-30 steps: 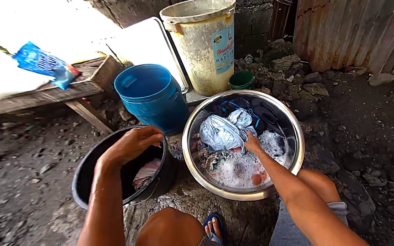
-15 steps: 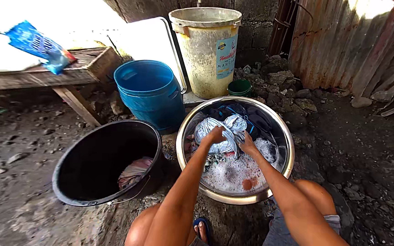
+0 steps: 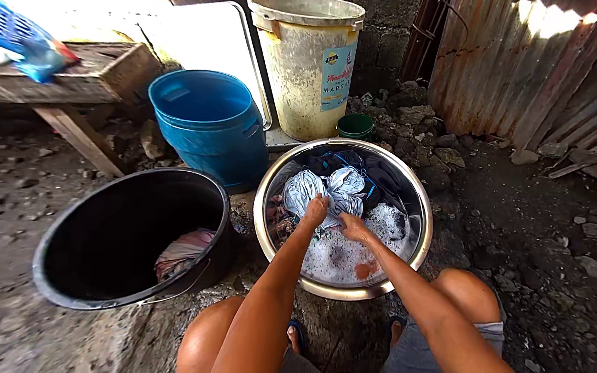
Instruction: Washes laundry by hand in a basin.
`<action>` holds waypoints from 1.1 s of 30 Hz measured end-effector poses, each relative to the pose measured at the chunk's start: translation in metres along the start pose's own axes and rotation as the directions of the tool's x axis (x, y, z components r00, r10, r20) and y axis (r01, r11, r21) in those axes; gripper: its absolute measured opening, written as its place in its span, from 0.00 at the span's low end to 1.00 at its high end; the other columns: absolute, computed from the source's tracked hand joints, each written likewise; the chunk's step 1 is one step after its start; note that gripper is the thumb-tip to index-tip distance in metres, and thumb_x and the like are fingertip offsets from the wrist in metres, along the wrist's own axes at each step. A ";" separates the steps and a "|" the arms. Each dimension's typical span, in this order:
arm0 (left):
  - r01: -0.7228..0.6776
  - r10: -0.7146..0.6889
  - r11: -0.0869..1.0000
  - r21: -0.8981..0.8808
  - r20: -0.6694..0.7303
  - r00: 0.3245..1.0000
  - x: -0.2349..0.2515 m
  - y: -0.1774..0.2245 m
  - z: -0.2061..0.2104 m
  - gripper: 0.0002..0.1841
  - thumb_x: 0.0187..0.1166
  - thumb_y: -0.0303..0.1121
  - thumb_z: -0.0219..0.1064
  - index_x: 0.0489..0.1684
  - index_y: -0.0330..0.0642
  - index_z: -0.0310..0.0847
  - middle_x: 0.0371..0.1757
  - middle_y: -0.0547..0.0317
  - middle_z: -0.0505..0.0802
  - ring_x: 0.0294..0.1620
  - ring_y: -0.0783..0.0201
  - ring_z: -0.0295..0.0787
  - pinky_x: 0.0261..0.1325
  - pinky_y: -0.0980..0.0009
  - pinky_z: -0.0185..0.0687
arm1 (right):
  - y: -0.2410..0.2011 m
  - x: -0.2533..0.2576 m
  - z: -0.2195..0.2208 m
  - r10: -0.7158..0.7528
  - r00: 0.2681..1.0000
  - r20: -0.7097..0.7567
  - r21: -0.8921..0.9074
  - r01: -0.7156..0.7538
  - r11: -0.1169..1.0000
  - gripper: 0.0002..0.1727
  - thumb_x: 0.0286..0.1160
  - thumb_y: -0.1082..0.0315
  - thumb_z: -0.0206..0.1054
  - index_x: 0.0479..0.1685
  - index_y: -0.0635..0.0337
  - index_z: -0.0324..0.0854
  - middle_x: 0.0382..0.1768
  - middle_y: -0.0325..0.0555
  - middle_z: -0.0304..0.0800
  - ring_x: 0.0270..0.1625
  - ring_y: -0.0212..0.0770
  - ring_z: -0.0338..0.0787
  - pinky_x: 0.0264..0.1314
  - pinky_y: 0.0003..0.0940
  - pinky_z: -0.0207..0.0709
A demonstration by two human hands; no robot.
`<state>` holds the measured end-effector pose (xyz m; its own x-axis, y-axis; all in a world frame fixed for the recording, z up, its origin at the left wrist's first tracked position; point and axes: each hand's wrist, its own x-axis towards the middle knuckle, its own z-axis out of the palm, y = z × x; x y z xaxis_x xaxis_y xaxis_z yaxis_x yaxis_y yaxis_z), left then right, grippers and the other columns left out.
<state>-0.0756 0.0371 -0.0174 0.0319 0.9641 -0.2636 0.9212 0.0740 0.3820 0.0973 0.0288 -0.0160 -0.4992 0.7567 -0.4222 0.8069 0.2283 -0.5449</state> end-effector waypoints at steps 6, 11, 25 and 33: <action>-0.124 0.053 0.872 -0.474 -0.160 0.986 -0.015 -0.007 -0.056 0.14 0.71 0.23 0.74 0.53 0.28 0.85 0.52 0.33 0.91 0.52 0.38 0.90 0.60 0.38 0.83 | 0.059 0.003 -0.006 0.273 0.938 -0.213 0.562 -0.111 0.820 0.58 0.73 0.73 0.72 0.98 0.48 0.30 0.85 0.68 0.63 0.72 0.63 0.84 0.65 0.59 0.83; -0.250 -0.056 0.619 -0.745 -0.359 0.932 -0.034 0.010 -0.127 0.11 0.77 0.19 0.63 0.54 0.27 0.77 0.47 0.41 0.89 0.41 0.55 0.88 0.52 0.54 0.86 | 0.046 0.010 0.001 0.166 0.978 -0.122 0.714 -0.029 0.699 0.21 0.87 0.73 0.60 0.75 0.69 0.71 0.62 0.64 0.83 0.53 0.50 0.88 0.56 0.45 0.84; -0.783 0.166 0.068 -0.619 -0.767 0.620 -0.103 0.117 -0.209 0.08 0.76 0.17 0.62 0.43 0.39 0.72 0.39 0.59 0.87 0.38 0.69 0.87 0.47 0.68 0.87 | -0.068 -0.044 -0.058 -0.242 0.800 -0.550 0.581 0.574 0.578 0.26 0.73 0.74 0.71 0.72 0.67 0.75 0.61 0.55 0.87 0.61 0.40 0.89 0.65 0.40 0.86; -0.821 -0.003 -0.169 -0.545 -0.833 0.554 -0.118 0.113 -0.228 0.09 0.81 0.16 0.56 0.45 0.43 0.70 0.41 0.61 0.85 0.41 0.69 0.86 0.51 0.68 0.88 | -0.070 -0.098 -0.123 -0.243 0.639 -0.730 0.417 0.698 0.582 0.14 0.91 0.66 0.55 0.63 0.60 0.82 0.50 0.37 0.91 0.51 0.27 0.90 0.60 0.33 0.86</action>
<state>-0.0640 -0.0098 0.2586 -0.3080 0.7460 0.5904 -0.3933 -0.6649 0.6350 0.1290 0.0138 0.1525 -0.2843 0.8751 0.3917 -0.0107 0.4056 -0.9140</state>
